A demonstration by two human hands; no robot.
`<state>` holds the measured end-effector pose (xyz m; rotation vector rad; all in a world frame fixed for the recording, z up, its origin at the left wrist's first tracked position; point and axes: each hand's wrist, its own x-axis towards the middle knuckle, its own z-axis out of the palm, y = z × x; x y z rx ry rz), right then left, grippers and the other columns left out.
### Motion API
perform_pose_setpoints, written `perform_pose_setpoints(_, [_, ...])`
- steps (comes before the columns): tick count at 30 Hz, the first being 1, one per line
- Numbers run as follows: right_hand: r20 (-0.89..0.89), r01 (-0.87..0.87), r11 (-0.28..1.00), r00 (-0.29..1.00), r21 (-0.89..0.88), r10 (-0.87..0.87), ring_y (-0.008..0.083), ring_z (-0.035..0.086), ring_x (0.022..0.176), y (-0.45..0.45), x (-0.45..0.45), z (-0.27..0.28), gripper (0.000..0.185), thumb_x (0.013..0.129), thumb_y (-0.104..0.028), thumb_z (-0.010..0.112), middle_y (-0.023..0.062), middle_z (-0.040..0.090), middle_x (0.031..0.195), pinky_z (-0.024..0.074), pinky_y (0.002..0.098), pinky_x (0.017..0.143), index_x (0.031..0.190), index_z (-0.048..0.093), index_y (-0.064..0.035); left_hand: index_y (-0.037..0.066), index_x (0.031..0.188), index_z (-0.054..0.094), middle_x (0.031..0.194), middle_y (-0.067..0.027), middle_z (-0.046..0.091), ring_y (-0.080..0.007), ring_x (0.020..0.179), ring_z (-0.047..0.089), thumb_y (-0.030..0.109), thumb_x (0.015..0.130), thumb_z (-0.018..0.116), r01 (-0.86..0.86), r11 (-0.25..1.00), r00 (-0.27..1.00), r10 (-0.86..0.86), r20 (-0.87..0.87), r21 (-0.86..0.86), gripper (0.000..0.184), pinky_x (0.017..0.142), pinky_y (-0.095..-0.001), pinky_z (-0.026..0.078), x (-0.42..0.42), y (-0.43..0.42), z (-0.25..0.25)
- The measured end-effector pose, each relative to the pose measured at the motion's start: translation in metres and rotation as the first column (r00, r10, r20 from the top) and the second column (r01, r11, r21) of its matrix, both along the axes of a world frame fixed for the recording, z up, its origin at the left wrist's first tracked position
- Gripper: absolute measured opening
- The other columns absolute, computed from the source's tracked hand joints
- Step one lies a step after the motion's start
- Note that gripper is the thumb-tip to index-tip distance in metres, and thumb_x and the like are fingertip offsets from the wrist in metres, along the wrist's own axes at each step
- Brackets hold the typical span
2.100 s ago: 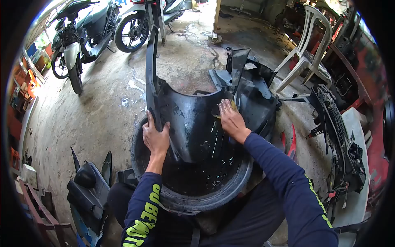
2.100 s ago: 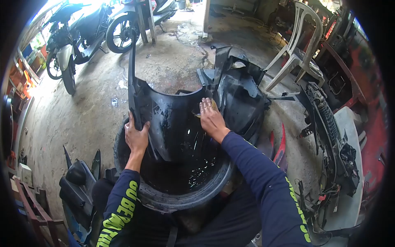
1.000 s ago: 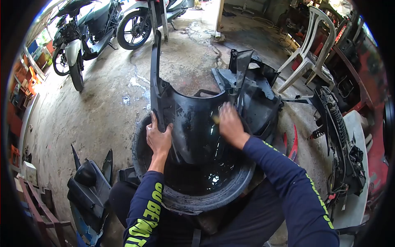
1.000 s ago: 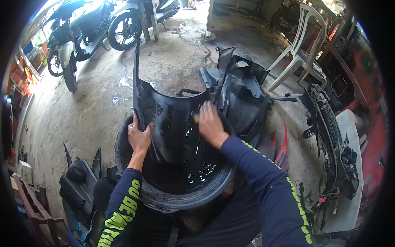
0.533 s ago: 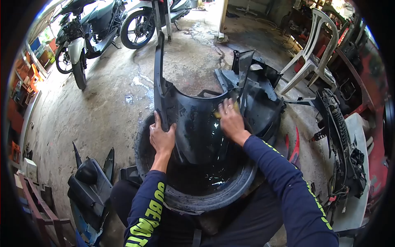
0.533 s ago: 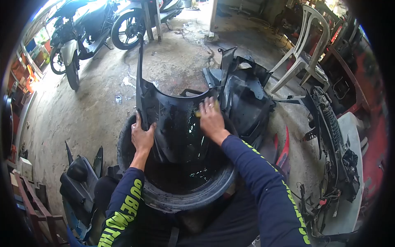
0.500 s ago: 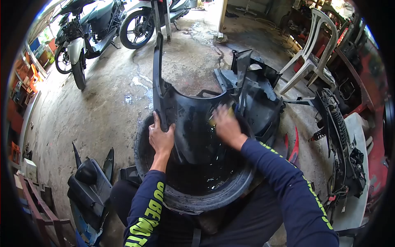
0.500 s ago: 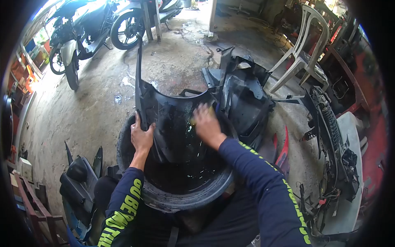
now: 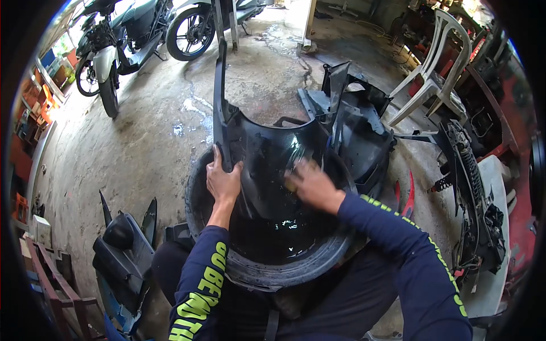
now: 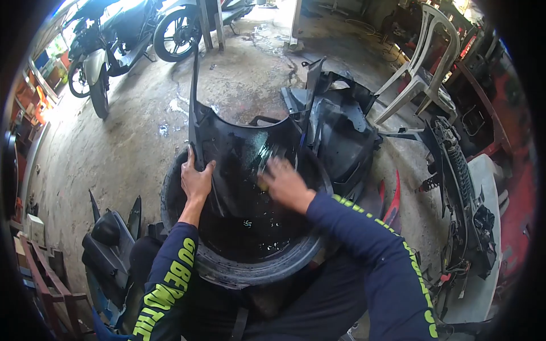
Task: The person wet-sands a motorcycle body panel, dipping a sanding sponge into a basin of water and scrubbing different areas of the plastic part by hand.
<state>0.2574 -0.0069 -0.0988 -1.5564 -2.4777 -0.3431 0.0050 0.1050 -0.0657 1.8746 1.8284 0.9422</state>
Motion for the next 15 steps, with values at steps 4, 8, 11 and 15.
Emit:
perform_pose_setpoints(4, [0.102,0.104,0.980,0.987,0.168,-0.122,0.0388,0.051,0.130,0.030,0.041,0.004,0.046,0.085,-0.025,0.060,0.0237,0.053,0.138,0.0372,0.0532,0.111,0.129,0.062,-0.0136,0.017,0.152,0.039,0.112,-0.0214,0.059,-0.0377,0.106,0.061,0.034,0.077,0.079,0.001,1.000,1.000,-0.001,-0.004,0.006,0.087,0.093,-0.0433,0.048,0.000,0.002,-0.006])
perform_pose_setpoints(8, [0.114,-0.020,0.978,0.992,-0.209,0.044,0.0357,0.046,0.136,-0.025,0.004,0.023,0.047,0.089,-0.021,0.059,0.0241,0.048,0.143,0.0348,0.0466,0.114,0.135,0.057,-0.0130,0.016,0.152,0.039,0.111,-0.0215,0.059,-0.0377,0.105,0.061,0.033,0.076,0.080,0.014,0.999,1.000,-0.014,-0.002,0.031,0.088,0.092,-0.0439,0.048,-0.002,0.000,-0.006])
perform_pose_setpoints(11, [0.053,0.042,0.992,0.998,-0.121,-0.036,0.0368,0.045,0.137,-0.012,0.032,0.021,0.045,0.090,-0.020,0.058,0.0245,0.046,0.145,0.0349,0.0470,0.113,0.134,0.058,-0.0119,0.016,0.151,0.040,0.111,-0.0216,0.059,-0.0382,0.105,0.061,0.033,0.076,0.080,0.008,0.997,1.000,-0.007,-0.018,0.071,0.088,0.091,-0.0444,0.048,0.000,-0.001,-0.006])
perform_pose_setpoints(15, [0.110,0.081,0.991,0.992,-0.110,-0.069,0.0410,0.047,0.134,-0.046,-0.006,0.008,0.046,0.088,-0.022,0.059,0.0272,0.048,0.142,0.0350,0.0484,0.113,0.133,0.058,-0.0118,0.016,0.151,0.040,0.111,-0.0215,0.059,-0.0383,0.105,0.061,0.034,0.076,0.080,0.004,0.998,1.000,-0.004,-0.007,0.065,0.087,0.092,-0.0445,0.048,0.000,-0.003,-0.004])
